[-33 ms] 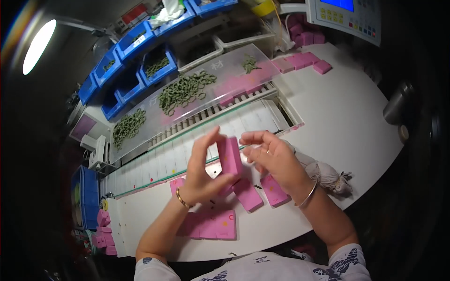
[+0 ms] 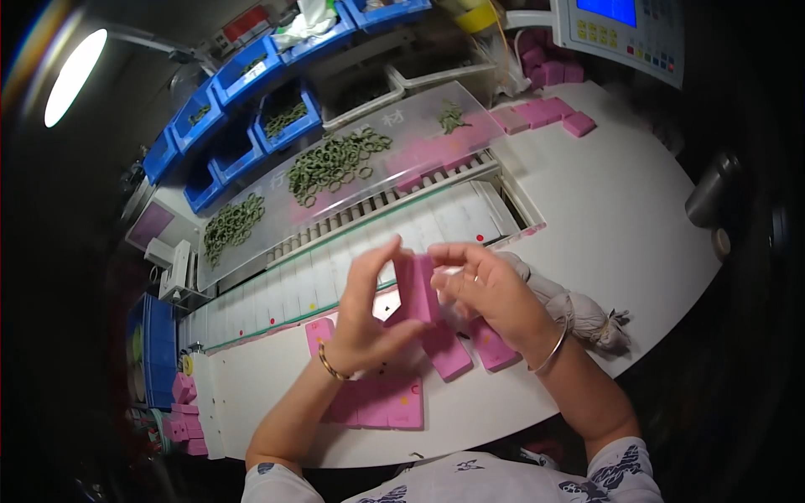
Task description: The person assembles small items by inserting a ring into a pink block, followed by a yellow bead, and then uses a white cloth to wipe the surface. They repeat these actions with several pink blocks and then swap a blue container from the shelf.
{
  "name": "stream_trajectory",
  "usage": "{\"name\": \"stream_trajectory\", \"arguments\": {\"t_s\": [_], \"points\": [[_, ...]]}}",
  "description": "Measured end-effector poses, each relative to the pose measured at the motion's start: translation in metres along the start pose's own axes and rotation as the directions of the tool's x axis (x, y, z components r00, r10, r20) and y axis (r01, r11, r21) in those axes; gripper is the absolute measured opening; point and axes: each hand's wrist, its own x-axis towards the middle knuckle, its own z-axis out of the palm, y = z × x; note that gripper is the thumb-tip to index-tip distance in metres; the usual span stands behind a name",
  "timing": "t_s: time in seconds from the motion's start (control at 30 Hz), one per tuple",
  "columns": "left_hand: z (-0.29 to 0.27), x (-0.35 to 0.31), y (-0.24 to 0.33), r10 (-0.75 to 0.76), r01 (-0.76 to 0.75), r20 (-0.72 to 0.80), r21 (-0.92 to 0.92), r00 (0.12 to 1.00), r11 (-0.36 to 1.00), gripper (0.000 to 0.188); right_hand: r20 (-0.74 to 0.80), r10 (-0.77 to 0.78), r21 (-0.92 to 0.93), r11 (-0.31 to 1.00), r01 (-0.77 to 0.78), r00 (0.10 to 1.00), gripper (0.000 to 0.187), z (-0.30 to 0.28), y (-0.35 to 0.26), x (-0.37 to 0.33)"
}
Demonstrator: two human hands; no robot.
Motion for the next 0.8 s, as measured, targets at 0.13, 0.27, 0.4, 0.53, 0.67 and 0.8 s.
{"name": "stream_trajectory", "arguments": {"t_s": [0.13, 0.27, 0.4, 0.53, 0.67, 0.8], "points": [[-0.002, -0.017, 0.024, 0.087, -0.086, -0.027, 0.032, 0.996, 0.996, 0.095, 0.278, 0.089, 0.096, 0.988, -0.120, 0.956, 0.047, 0.005, -0.006, -0.003], [0.002, -0.030, 0.031, 0.056, -0.062, -0.099, -0.063, 0.994, 0.996, 0.089, 0.327, 0.126, 0.132, 0.975, -0.177, 0.937, 0.050, 0.014, -0.006, -0.006], [0.006, -0.024, 0.053, -0.276, 0.249, -0.135, -0.191, 0.951, 0.950, 0.086, 0.249, -0.057, -0.155, 0.983, 0.098, 0.967, 0.052, 0.012, 0.003, -0.005], [-0.001, -0.040, 0.039, -0.282, 0.327, 0.173, -0.366, 0.944, 0.871, 0.070, 0.409, -0.355, -0.467, 0.710, 0.527, 0.841, 0.049, 0.017, -0.001, -0.009], [-0.011, -0.041, 0.036, -0.204, 0.272, 0.197, -0.442, 0.959, 0.855, 0.068, 0.447, -0.337, -0.430, 0.732, 0.529, 0.829, 0.050, 0.020, -0.007, -0.011], [-0.010, -0.042, 0.042, -0.346, 0.340, 0.127, -0.658, 0.930, 0.671, 0.069, 0.302, -0.214, -0.076, 0.966, 0.247, 0.929, 0.051, 0.021, -0.003, -0.014]]}}
